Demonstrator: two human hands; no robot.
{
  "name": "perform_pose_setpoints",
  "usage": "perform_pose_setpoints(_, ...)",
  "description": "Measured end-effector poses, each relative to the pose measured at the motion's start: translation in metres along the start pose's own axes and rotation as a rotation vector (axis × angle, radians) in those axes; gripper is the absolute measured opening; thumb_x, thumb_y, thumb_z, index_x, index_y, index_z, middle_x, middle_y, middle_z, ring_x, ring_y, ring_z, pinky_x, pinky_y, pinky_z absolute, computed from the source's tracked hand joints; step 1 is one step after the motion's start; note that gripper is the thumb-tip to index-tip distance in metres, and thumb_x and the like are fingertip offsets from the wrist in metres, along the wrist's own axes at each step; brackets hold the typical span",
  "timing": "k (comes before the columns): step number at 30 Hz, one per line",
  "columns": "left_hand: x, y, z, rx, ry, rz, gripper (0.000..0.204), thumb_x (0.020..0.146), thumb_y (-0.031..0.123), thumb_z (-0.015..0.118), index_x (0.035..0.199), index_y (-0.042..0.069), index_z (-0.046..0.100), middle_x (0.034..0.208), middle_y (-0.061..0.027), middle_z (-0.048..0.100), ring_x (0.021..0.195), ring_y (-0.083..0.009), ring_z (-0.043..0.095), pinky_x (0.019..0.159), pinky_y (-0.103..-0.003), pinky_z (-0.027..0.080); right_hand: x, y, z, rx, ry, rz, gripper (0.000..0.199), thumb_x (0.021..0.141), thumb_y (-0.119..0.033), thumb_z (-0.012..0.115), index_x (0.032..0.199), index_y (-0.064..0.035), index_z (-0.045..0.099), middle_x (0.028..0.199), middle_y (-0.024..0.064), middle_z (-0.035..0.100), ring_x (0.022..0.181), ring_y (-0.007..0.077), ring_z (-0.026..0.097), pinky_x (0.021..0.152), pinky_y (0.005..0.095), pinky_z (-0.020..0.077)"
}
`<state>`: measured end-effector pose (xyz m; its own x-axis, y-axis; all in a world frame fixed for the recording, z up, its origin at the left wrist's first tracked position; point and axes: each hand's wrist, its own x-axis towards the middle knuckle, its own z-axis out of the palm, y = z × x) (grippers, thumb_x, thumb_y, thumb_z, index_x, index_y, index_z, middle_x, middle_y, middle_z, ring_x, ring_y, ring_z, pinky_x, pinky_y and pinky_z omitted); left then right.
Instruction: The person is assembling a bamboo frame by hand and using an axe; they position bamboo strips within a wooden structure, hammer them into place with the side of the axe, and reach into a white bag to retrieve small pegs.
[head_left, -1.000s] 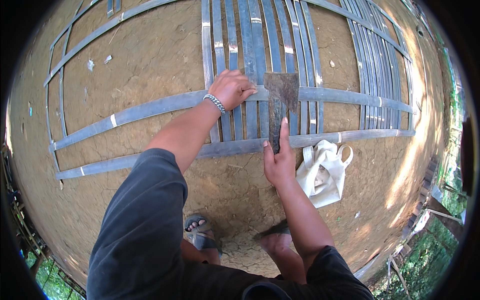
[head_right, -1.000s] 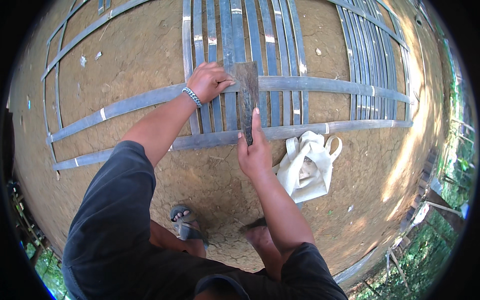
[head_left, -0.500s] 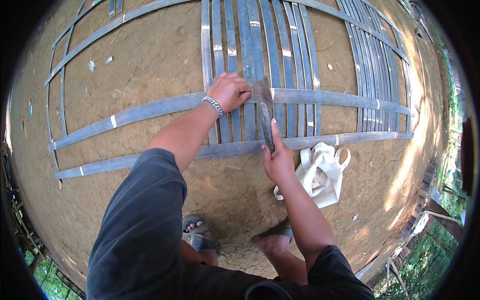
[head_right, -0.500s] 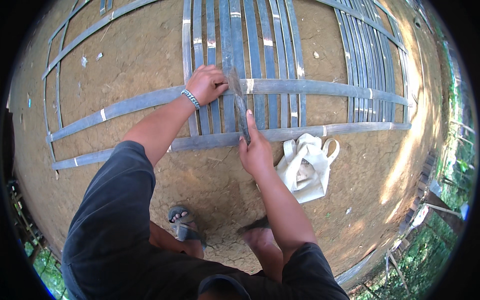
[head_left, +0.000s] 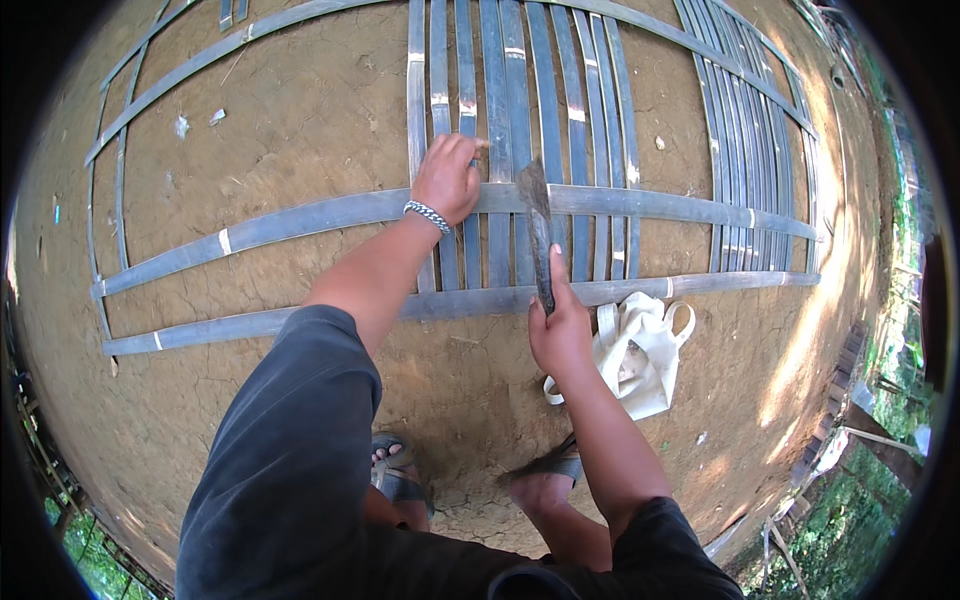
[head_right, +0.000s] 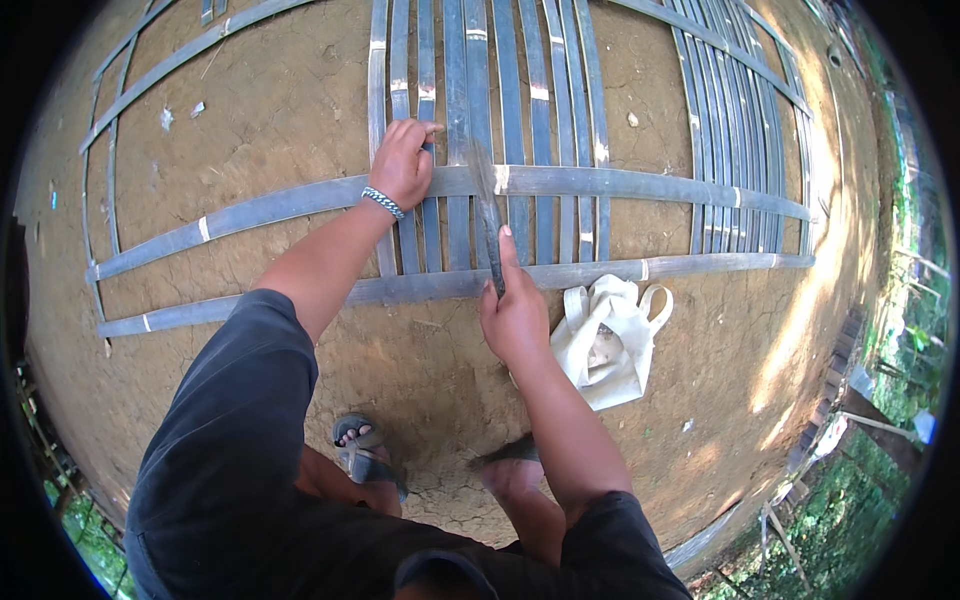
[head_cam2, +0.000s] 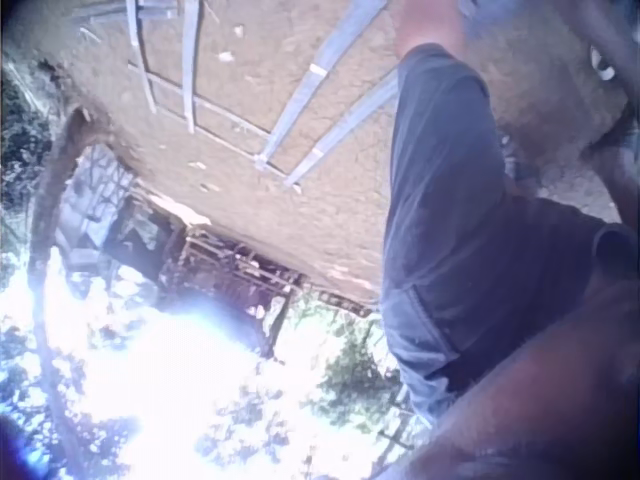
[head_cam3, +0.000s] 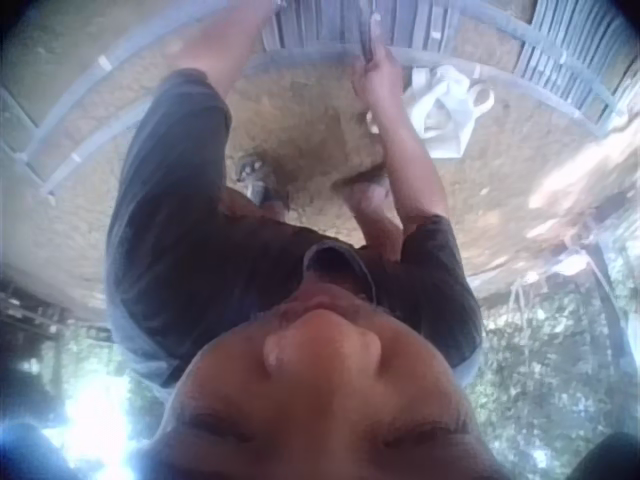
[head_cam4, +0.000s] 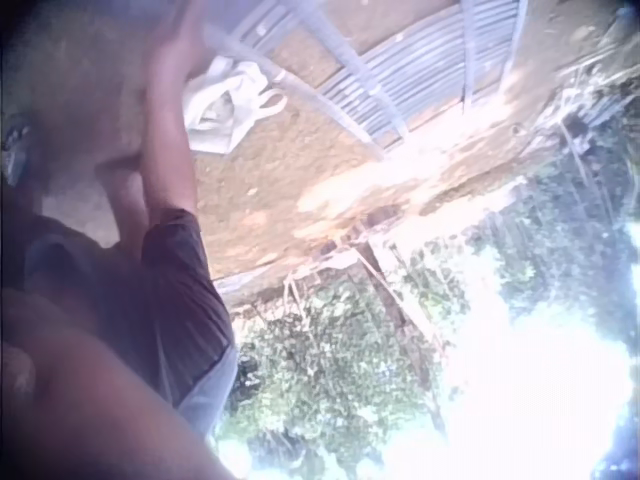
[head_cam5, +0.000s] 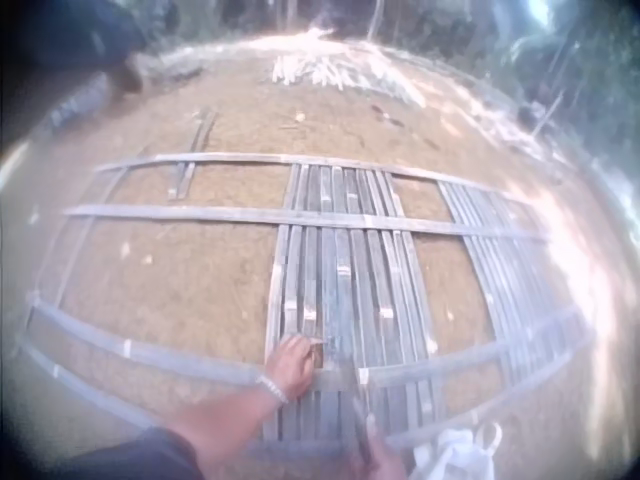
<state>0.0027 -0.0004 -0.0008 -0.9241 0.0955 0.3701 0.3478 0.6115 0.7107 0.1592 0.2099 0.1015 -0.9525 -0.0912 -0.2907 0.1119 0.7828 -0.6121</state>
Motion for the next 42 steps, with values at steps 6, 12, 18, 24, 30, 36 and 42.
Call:
perform_pose_setpoints(6,-0.003,0.004,-0.002,-0.026,-0.011,-0.036,0.04,0.079,-0.007,0.049,0.115,0.002,0.064,0.098,-0.0158,0.062,0.099,-0.0366,0.057,0.092,-0.046,0.048,-0.002,-0.012,0.003,0.029,0.406,-0.395,0.079,0.094,-0.007,0.065,0.163,-0.0086,0.027,0.129,0.0267,0.064,0.106,0.0462,0.067,0.088,0.0488,0.0562)
perform_pose_setpoints(12,0.0,0.001,-0.004,0.008,-0.025,0.0,0.043,0.078,-0.009,0.048,0.118,0.002,0.062,0.099,-0.0155,0.063,0.101,-0.0366,0.057,0.094,-0.046,0.048,0.004,0.009,0.023,-0.07,0.036,-0.032,0.075,0.092,-0.006,0.067,0.159,-0.0076,0.033,0.114,0.0238,0.068,0.092,0.0432,0.069,0.078,0.0478,0.0563)
perform_pose_setpoints(18,-0.001,0.001,-0.002,-0.017,-0.049,-0.057,0.042,0.079,-0.008,0.051,0.118,0.004,0.063,0.104,-0.0143,0.063,0.105,-0.0347,0.057,0.1,-0.046,0.048,-0.002,0.001,0.018,0.046,0.392,-0.409,0.081,0.094,-0.006,0.066,0.164,-0.0147,0.025,0.114,0.0254,0.067,0.09,0.0436,0.069,0.077,0.0459,0.0565)
perform_pose_setpoints(24,-0.001,-0.001,-0.003,0.008,-0.029,-0.009,0.042,0.08,-0.007,0.051,0.119,0.004,0.062,0.107,-0.0146,0.064,0.108,-0.0345,0.057,0.1,-0.046,0.048,0.012,0.012,0.021,0.025,-0.04,0.128,0.082,0.095,-0.007,0.065,0.165,-0.0178,0.023,0.121,0.0293,0.066,0.095,0.041,0.071,0.083,0.0429,0.056)
perform_pose_setpoints(30,0.003,0.005,-0.004,-0.036,-0.068,-0.079,0.042,0.08,-0.007,0.052,0.12,0.004,0.062,0.108,-0.0159,0.064,0.11,-0.0356,0.057,0.102,-0.046,0.047,-0.007,0.023,0.024,0.004,0.347,-0.293,0.084,0.095,-0.006,0.066,0.164,-0.0052,0.019,0.126,0.0304,0.066,0.103,0.0423,0.072,0.092,0.0424,0.0559)
perform_pose_setpoints(36,-0.006,-0.002,-0.001,0.017,-0.022,-0.038,0.045,0.079,-0.007,0.052,0.121,0.004,0.061,0.108,-0.0155,0.063,0.109,-0.0361,0.056,0.101,-0.046,0.047,0.017,0.002,0.016,-0.015,-0.213,0.105,0.073,0.094,-0.008,0.066,0.158,0.0014,0.032,0.13,0.0287,0.064,0.109,0.0482,0.067,0.092,0.0489,0.0558)
perform_pose_setpoints(42,0.001,-0.003,0.002,-0.021,0.021,-0.021,0.046,0.077,-0.009,0.051,0.12,0.004,0.061,0.105,-0.0152,0.063,0.107,-0.0364,0.056,0.099,-0.046,0.047,-0.004,0.009,0.03,0.07,0.381,-0.289,0.081,0.093,-0.008,0.065,0.163,-0.0258,0.029,0.111,0.0282,0.07,0.096,0.0462,0.069,0.084,0.051,0.0551)
